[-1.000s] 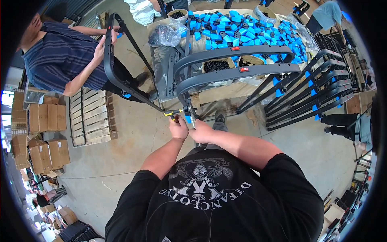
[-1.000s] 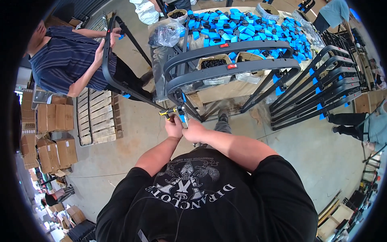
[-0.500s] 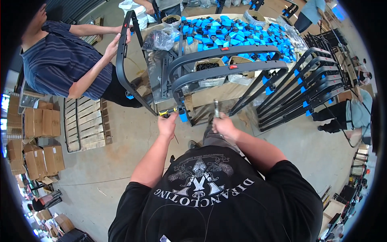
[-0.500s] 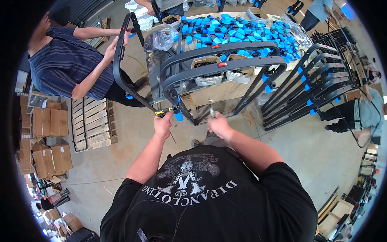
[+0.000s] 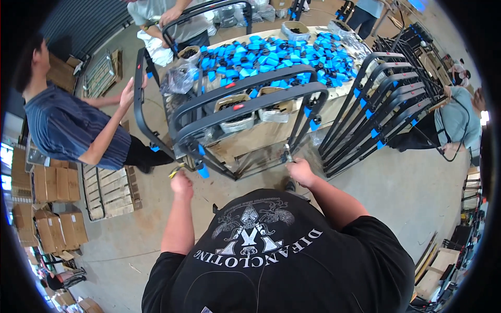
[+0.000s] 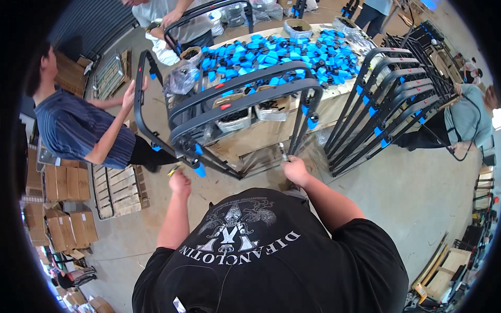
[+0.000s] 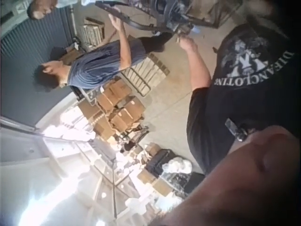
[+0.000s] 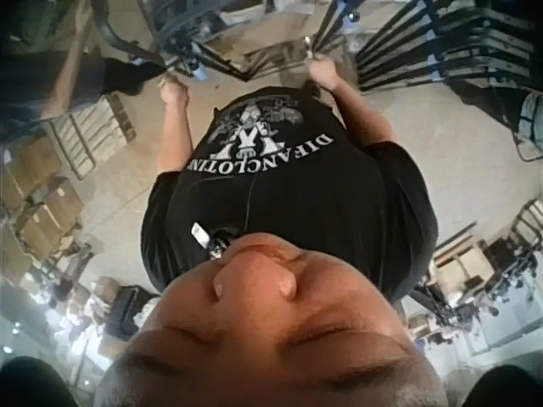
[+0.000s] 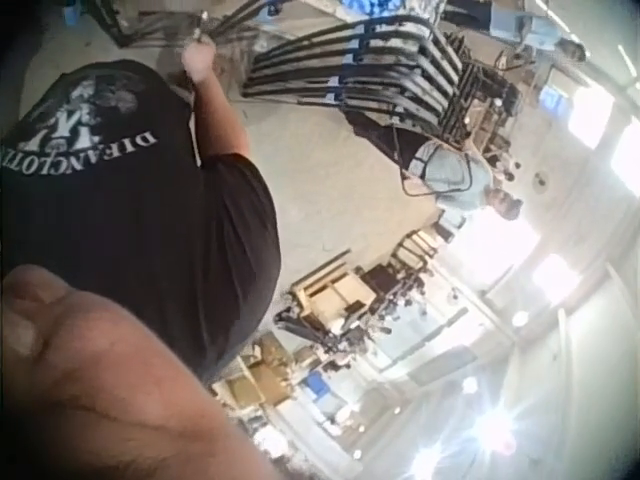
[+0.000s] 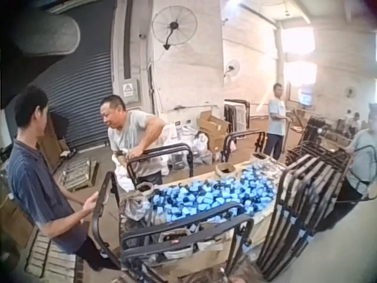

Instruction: Assembling metal frame components by attaching plastic caps and tightening bolts using a wrench.

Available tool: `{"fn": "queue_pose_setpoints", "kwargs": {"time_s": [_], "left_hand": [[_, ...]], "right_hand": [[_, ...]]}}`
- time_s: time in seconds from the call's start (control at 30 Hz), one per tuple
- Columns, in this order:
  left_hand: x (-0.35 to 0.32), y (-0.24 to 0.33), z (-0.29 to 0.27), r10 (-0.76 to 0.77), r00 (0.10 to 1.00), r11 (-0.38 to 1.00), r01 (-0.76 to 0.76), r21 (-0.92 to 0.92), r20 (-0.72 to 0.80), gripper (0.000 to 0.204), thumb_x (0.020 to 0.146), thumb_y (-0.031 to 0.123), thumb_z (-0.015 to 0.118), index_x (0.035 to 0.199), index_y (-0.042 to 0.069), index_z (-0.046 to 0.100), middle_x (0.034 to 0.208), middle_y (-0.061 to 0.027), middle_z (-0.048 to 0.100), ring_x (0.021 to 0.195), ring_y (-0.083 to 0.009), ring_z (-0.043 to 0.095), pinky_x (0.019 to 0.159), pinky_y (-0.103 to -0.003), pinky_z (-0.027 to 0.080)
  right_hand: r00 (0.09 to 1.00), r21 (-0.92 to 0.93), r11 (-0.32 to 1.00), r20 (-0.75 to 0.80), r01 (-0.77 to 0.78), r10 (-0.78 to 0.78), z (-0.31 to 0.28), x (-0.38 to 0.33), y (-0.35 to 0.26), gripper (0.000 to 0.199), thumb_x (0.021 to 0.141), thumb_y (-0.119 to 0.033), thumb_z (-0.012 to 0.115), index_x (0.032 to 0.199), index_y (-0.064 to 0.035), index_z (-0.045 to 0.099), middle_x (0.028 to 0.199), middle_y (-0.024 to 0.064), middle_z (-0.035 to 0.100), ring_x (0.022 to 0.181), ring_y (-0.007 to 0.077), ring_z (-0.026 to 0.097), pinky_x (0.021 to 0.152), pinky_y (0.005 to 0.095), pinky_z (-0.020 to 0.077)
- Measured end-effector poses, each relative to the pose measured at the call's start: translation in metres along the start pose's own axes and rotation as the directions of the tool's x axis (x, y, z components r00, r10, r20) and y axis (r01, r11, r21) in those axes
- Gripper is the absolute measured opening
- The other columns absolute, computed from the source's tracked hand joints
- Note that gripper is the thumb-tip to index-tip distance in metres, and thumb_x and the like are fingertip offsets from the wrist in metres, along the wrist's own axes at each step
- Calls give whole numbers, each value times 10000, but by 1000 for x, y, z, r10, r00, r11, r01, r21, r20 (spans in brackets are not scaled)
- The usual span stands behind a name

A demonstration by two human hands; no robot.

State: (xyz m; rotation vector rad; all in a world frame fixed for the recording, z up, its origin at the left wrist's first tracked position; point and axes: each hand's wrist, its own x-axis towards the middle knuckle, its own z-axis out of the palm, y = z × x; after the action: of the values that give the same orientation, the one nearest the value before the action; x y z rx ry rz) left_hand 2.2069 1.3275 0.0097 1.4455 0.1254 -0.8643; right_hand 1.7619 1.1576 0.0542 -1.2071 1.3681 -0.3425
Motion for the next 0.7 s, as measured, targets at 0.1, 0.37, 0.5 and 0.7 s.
{"fn": "queue_pose_setpoints", "kwargs": {"time_s": [0.1,0.37,0.5,0.7], "left_hand": [[1,17,-6,28,972,993,-1,115,-234,160,943,143,547,798,134,480,592,33,360,437,-109,358,389,-284,269],[-112,-66,54,139,880,218,-475,852,455,129,945,146,540,929,63,638,661,-9,539,541,-169,553,515,-307,472],[-233,-48,276,-81,834,627,-384,678,546,222,993,202,605,892,5,631,689,-25,578,565,-105,548,513,-284,469],[-268,-96,406,-151,656,626,-515,585,739,194,992,141,591,1110,-11,616,842,-77,678,704,-157,657,645,-303,541]], "right_hand": [[997,1,997,-5,75,-75,-37,23,28,154,901,-153,591,964,-20,638,728,82,610,652,197,581,602,365,455],[919,-229,892,156,389,-361,-161,19,14,639,899,-337,692,1400,2,485,1047,210,671,922,320,671,863,414,516],[890,40,971,393,234,-230,-167,28,-13,713,924,-522,671,1401,-23,492,1031,79,646,827,191,633,693,346,525],[892,511,853,426,-102,-149,-153,37,-53,384,1011,-432,573,1157,-80,624,844,15,632,691,114,580,568,284,481]]}}
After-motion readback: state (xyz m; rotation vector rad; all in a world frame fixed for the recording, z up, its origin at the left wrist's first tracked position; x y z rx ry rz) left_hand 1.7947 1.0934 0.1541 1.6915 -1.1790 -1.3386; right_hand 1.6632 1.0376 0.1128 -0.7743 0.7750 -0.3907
